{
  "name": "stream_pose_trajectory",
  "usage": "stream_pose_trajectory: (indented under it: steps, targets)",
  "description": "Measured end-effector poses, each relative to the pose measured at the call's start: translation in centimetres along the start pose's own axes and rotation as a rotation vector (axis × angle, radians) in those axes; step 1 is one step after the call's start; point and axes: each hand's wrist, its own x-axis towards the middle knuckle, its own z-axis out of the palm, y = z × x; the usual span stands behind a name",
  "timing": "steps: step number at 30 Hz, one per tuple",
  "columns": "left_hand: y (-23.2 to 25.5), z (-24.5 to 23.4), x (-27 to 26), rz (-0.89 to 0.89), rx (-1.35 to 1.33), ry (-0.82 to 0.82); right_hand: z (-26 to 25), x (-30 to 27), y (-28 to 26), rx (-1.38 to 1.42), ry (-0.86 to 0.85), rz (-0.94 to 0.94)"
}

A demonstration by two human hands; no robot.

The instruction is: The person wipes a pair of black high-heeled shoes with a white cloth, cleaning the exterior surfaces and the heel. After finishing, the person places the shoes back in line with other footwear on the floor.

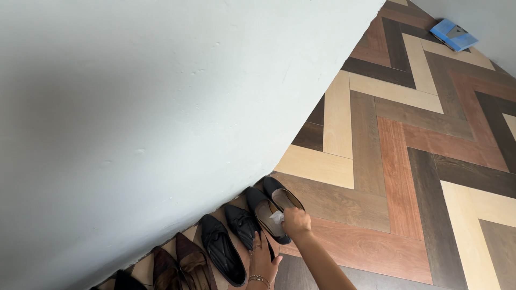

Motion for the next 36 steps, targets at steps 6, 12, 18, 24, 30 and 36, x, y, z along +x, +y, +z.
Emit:
stream_pose_trajectory:
  steps: [6, 12, 18, 24, 30, 36]
  targets:
    - [-1.9, 2.3, 1.8, 0.048, 0.510, -0.221, 1.1, 0.0, -1.0, -0.009, 0.018, -0.013]
    - [-3.8, 3.4, 1.2, -0.019, 0.500, -0.253, -1.3, 0.1, 0.1, 0.004, 0.038, 0.027]
    - [-4.4, 3.0, 1.4, -0.066, 0.428, -0.239, -1.5, 1.3, 1.8, -0.046, 0.059, 0.059]
    - [-5.4, 4.8, 2.0, 0.015, 0.404, -0.092, 0.3, 2.6, 3.3, -0.076, 0.106, 0.030]
    - [-5.9, 5.7, 3.7, 0.060, 0.465, -0.147, -0.4, 2.9, 3.5, -0.042, 0.105, 0.031]
    - [-5.0, 2.9, 0.6, 0.141, 0.328, 0.007, 0.8, 0.0, 1.1, 0.042, 0.277, -0.120]
